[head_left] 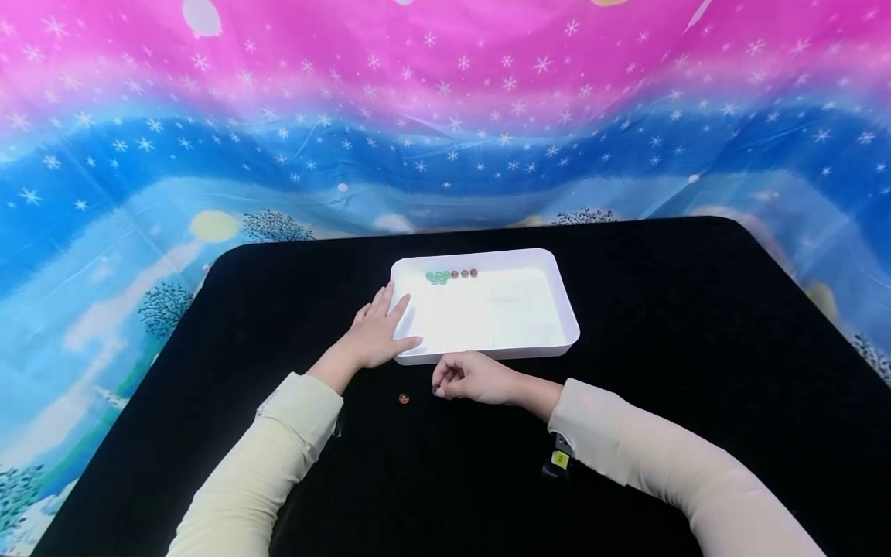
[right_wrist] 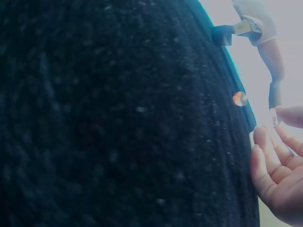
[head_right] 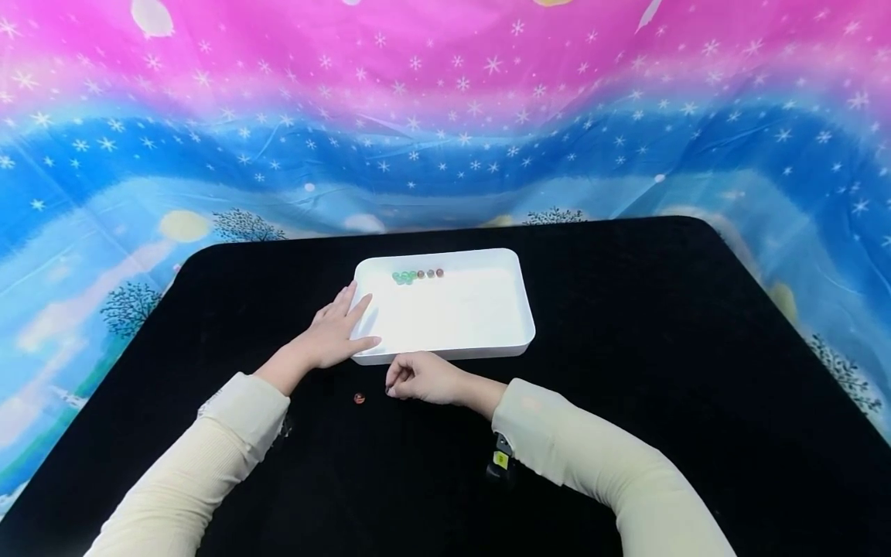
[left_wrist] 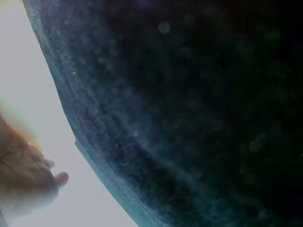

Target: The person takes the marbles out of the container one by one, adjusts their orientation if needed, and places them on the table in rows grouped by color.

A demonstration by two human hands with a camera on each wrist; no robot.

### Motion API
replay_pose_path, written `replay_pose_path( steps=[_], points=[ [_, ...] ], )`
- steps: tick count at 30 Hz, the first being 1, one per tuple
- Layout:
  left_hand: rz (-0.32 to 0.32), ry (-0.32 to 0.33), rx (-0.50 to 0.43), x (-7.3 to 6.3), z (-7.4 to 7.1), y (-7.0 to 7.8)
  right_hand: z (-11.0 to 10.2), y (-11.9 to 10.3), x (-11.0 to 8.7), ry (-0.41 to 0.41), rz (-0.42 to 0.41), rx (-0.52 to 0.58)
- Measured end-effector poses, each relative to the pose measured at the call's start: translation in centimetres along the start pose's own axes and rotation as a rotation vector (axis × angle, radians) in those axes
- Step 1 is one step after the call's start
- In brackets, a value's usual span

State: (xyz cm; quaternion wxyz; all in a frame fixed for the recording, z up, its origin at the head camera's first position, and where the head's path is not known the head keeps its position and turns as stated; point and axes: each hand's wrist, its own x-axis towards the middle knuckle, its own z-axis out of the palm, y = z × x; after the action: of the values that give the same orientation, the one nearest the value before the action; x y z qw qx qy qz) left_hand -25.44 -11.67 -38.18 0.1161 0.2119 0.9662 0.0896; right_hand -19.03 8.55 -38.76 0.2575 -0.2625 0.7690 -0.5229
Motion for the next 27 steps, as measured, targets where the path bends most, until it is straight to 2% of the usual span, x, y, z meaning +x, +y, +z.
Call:
replay_pose_path(
  steps=[12,27],
  points=[
    [0.001,0.007,0.005,0.1,0.1,-0.1,0.3,0.9,0.6,-0.021,-0.027,-0.056],
    [0.006,0.010,0.006,0.3,0.1,-0.1,0.3,1.2,0.7,0.010,-0.046,-0.222]
  ],
)
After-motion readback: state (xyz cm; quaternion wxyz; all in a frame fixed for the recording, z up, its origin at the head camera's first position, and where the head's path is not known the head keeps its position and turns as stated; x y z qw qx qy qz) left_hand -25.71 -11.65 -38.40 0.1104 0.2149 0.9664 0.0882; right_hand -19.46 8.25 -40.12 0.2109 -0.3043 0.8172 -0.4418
